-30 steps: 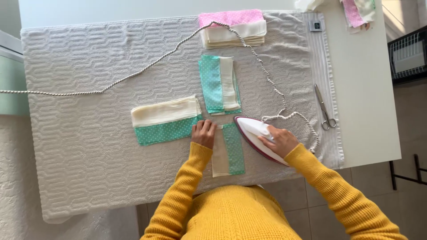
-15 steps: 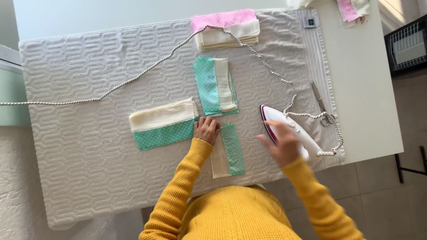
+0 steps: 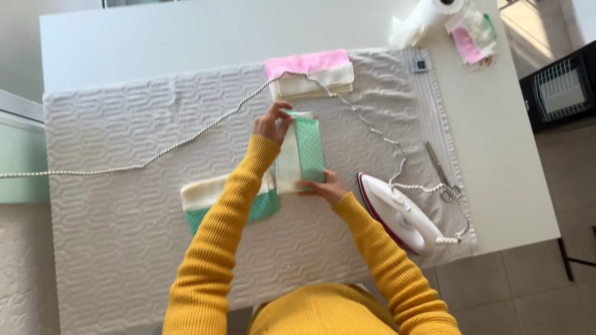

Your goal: Ironing and folding pieces of fabric at a workbench.

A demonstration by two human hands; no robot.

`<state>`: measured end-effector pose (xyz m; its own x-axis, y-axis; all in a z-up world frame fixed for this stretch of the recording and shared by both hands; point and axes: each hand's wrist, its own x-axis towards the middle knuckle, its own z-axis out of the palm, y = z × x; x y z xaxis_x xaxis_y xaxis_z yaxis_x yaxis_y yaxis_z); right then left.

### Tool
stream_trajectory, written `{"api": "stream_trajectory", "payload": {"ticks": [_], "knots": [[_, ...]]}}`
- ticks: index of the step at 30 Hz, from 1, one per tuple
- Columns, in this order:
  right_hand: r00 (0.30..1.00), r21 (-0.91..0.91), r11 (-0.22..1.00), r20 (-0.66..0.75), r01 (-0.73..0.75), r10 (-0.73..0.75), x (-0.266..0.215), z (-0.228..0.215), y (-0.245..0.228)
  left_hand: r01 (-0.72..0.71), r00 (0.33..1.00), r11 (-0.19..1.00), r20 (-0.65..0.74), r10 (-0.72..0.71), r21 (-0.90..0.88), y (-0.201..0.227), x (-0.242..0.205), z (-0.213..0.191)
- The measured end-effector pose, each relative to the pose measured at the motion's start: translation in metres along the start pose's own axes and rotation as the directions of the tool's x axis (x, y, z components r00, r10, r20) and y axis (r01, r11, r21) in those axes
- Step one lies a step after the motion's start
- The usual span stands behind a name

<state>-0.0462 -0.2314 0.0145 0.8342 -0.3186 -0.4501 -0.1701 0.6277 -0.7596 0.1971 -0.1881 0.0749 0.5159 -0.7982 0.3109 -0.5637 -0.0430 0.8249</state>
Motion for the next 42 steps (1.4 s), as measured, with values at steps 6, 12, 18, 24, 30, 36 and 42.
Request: {"api": "stream_trajectory", "payload": {"ticks": [6, 12, 18, 24, 30, 36, 42], "knots": [[0.962, -0.314, 0.949, -0.269, -0.036, -0.053, 0.010, 0.017, -0.041, 0.047, 0.999, 0.974, 0.007, -0.050, 0.222, -0.060, 0.033, 0.028], [0.851, -0.737, 0.671, -0.299, 0.080, -0.431, -0.075, 0.010, -0.001, -0.010, 0.980, 0.960, -0.186, 0.064, 0.280, -0.019, -0.072, -0.060], [0.934, -0.707, 0.703, -0.194, 0.080, -0.301, -0.051, 0.085, 0.019, -0.008, 0.999, 0.963, -0.048, 0.022, 0.270, -0.009, -0.215, -0.063], [0.964, -0.762, 0.647, -0.139, 0.042, -0.225, 0.013, 0.109, 0.032, 0.122, 0.966, 0.959, -0.251, -0.056, 0.257, 0.011, -0.241, -0.052], [0.968, -0.794, 0.605, -0.101, 0.061, -0.230, 0.019, 0.114, 0.044, 0.105, 0.965, 0.961, -0.259, -0.036, 0.255, 0.032, -0.248, -0.042], [0.982, -0.571, 0.803, 0.042, 0.174, -0.183, 0.012, 0.132, 0.035, 0.143, 0.926, 0.909, -0.376, 0.017, 0.391, 0.020, -0.250, -0.026], [0.628, -0.744, 0.133, 0.437, 0.654, -0.644, -0.035, 0.151, -0.035, 0.108, 0.946, 0.957, -0.324, -0.015, 0.269, 0.040, -0.242, -0.077]]}}
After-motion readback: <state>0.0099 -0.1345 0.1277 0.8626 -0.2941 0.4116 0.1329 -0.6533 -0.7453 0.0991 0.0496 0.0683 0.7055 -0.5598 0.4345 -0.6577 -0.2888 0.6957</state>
